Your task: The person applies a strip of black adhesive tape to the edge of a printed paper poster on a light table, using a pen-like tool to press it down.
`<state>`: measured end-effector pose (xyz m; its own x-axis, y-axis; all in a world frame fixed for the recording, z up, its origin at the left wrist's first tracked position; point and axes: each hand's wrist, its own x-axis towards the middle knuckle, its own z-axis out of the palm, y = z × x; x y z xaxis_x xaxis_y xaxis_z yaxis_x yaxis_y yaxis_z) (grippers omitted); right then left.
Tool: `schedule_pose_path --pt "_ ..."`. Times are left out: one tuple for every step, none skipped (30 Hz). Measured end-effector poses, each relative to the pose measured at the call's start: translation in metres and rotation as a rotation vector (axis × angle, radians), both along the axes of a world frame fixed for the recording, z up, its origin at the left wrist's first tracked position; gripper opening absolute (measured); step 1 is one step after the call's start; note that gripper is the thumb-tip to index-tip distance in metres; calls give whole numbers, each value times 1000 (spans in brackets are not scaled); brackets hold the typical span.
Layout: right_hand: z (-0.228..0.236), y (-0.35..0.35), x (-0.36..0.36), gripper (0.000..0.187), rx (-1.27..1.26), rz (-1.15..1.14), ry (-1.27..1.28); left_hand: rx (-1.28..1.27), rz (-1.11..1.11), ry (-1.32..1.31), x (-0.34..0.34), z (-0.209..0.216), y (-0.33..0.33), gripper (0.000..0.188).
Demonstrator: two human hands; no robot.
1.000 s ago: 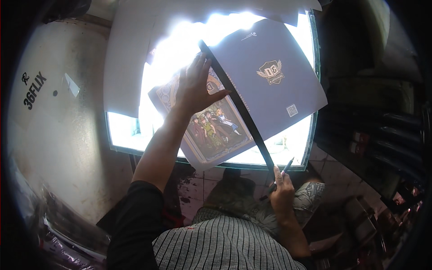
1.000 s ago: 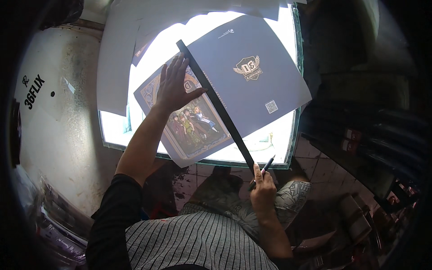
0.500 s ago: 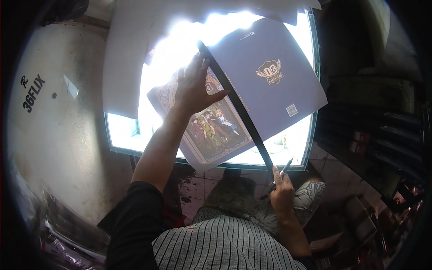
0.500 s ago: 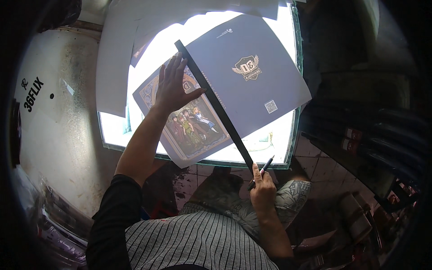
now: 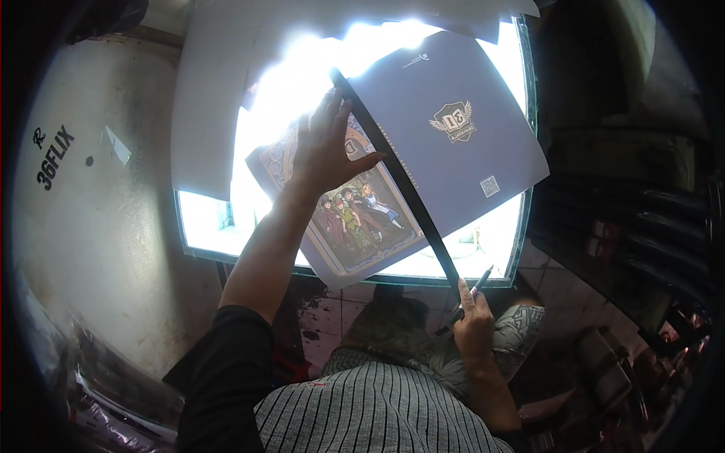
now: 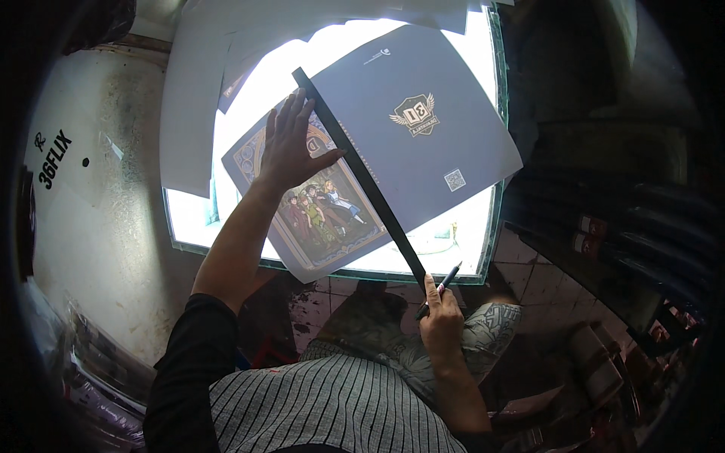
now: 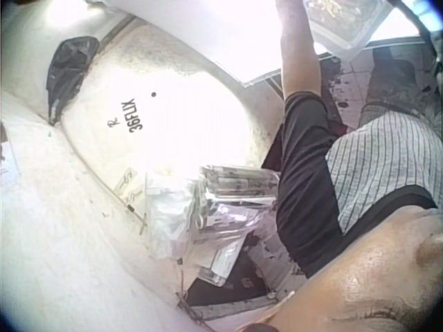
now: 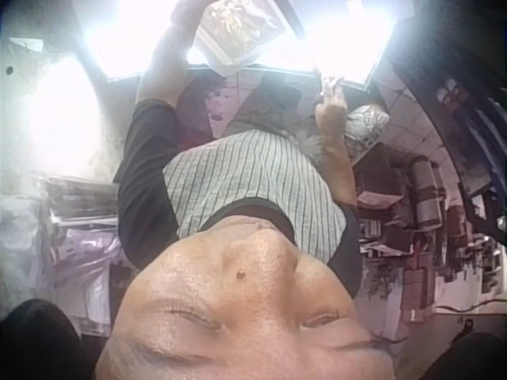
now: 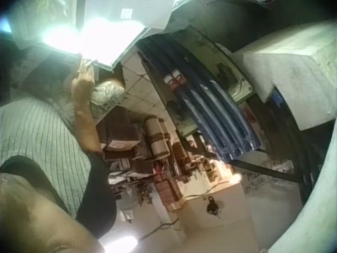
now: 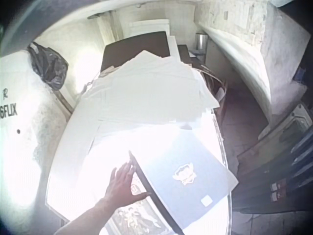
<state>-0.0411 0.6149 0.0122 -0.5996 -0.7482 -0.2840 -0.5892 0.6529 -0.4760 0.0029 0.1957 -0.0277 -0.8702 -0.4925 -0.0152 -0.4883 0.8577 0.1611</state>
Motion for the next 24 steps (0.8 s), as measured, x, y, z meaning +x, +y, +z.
schedule_pose_path --pt "1 0 0 70 1 -1 0 2 1 -2 0 0 0 113" --pt "2 -1 -1 71 13 -6 -3 2 0 -2 0 0 0 113" --pt "2 -2 -1 72 25 -11 -7 5 -2 7 0 0 0 113" --pt "2 -2 -1 72 25 -12 -7 8 -3 16 0 1 0 113" --pt "2 -1 -1 71 8 -10 -6 7 -4 16 1 0 0 113" --pt "2 -2 -1 70 -9 -7 -5 7 -4 16 1 0 0 113" --pt "1 -1 -1 70 -9 -8 -5 7 -4 15 1 -1 -1 114" --pt "1 -1 -1 69 -3 -6 -5 7 -5 15 1 -1 -1 114" --pt "1 -1 -1 69 4 -5 -5 13 -4 12 1 -1 0 114" --pt "2 -1 -2 69 4 -5 -5 19 -3 8 0 0 0 114" --pt "2 -1 -2 68 17 -6 -14 19 -3 8 0 1 0 114" --pt "3 -2 -2 68 32 -8 -23 18 5 -13 -1 3 0 114" --pt "3 -2 -2 68 33 -9 -23 18 13 -33 -2 4 1 114" --pt "3 -2 -1 67 23 -6 -7 19 12 -33 -2 3 1 114" --pt "3 -2 -1 67 12 -2 9 18 17 -38 -1 3 1 114" --pt "3 -3 -2 67 12 -2 9 17 21 -43 -1 3 1 114" --pt "2 -4 -2 68 -5 24 42 17 21 -43 0 2 1 114" --pt "3 -5 -3 69 -22 51 74 17 18 -37 0 2 0 114" --pt "4 -6 -3 69 -21 50 75 17 15 -32 0 1 0 114" --pt "5 -6 -3 69 8 66 73 17 14 -31 1 1 0 114" --pt "5 -6 -3 70 39 81 71 16 7 -14 1 1 0 114" --pt "5 -6 -3 70 40 80 71 16 -1 3 1 0 0 114" --pt "4 -6 -3 70 42 91 91 16 -2 4 0 1 0 114" --pt "4 -5 -3 70 44 102 111 18 2 -2 0 1 1 114"
